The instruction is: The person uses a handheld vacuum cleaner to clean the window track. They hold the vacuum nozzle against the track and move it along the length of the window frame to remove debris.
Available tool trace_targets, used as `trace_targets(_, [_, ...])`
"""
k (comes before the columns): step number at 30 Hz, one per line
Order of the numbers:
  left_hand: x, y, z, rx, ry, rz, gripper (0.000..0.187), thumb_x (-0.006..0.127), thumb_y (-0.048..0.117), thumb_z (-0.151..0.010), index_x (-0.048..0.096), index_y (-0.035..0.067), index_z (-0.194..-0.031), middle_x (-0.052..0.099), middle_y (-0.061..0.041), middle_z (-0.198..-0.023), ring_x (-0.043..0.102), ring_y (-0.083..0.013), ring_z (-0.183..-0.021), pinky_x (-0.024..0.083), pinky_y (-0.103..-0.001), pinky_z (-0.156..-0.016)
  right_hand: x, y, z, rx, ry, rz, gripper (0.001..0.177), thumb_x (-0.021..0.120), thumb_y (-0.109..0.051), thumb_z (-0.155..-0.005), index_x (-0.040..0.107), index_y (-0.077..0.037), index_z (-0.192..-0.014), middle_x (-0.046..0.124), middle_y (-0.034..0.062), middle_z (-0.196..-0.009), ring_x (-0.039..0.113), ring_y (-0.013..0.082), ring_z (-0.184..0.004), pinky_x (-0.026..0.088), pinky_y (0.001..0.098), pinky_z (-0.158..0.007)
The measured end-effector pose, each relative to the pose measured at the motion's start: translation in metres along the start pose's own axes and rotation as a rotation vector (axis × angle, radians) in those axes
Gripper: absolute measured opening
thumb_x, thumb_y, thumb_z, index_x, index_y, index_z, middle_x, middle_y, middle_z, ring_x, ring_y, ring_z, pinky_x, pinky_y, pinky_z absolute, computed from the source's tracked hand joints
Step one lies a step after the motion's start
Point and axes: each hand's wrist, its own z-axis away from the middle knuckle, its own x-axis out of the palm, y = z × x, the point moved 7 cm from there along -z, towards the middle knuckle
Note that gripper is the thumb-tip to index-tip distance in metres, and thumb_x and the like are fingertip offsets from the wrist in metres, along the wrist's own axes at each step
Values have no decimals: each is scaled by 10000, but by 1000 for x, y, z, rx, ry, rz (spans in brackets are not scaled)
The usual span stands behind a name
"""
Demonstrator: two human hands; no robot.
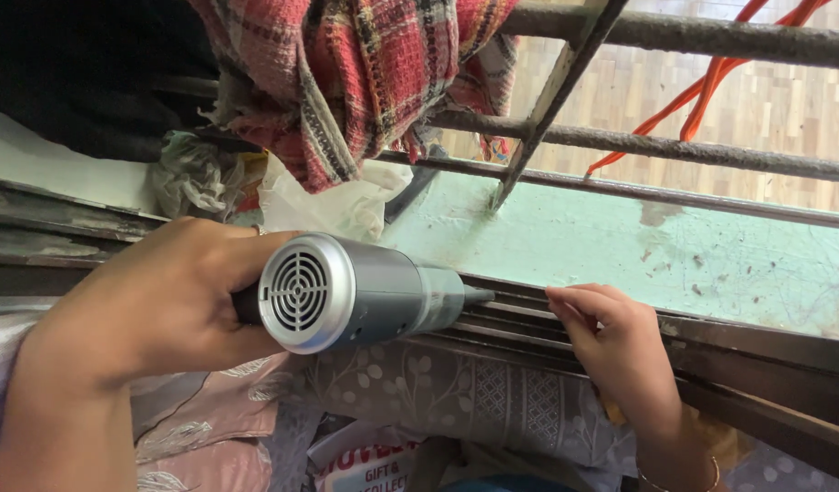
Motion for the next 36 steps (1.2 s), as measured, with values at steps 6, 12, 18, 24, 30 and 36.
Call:
trace_targets(6, [1, -16, 1, -153, -74, -95, 717, 866, 328, -632, 673, 223, -1314, 775, -47, -744, 732, -206, -543, 564, -364, -522, 1, 8, 2, 41, -21, 34, 195, 739, -110, -864, 804, -109, -1048, 783, 66, -920, 668, 163, -625, 536, 292, -609])
trace_targets(12, [-4, -6, -4, -114, -59, -79, 605, 847, 335, -644, 708, 225, -1223, 776, -26, -701, 730, -180, -512, 575, -357, -509, -1, 12, 4, 18, -33, -3, 207, 734, -107, -859, 794, -111, -1056, 781, 58, -942, 679, 145, -651, 543, 283, -626])
trace_targets(18, [1, 5, -13, -128, -121, 1, 518, 862, 332, -640, 715, 200, -1119, 777, -25, -732, 717, -177, -521, 550, -346, -496, -3, 14, 5, 59, -44, 11, 197, 740, -128, -874, 796, -112, -1062, 782, 57, -905, 647, 162, -612, 525, 292, -604])
trace_targets(24, [1, 12, -21, -187, -159, -76, 575, 908, 350, -645, 727, 208, -1171, 778, -37, -720, 697, -186, -517, 537, -355, -526, -10, 9, 9, 48, -21, 5, 200, 743, -133, -860, 796, -103, -1050, 779, 60, -913, 662, 160, -621, 531, 286, -601])
trace_targets(30, [2, 23, -23, -94, -159, -6, 530, 852, 228, -614, 721, 181, -1125, 786, -34, -800, 722, -174, -586, 559, -338, -552, -19, 6, 13, 61, 13, 6, 176, 728, -138, -885, 796, -103, -1044, 780, 68, -906, 674, 165, -632, 532, 290, -609])
trace_targets(36, [4, 31, -27, -67, -161, -36, 511, 849, 193, -613, 726, 177, -1109, 773, -58, -774, 714, -205, -593, 553, -357, -573, -20, 4, 16, 37, 14, -1, 182, 726, -134, -878, 795, -102, -1043, 782, 69, -936, 700, 177, -675, 538, 298, -631])
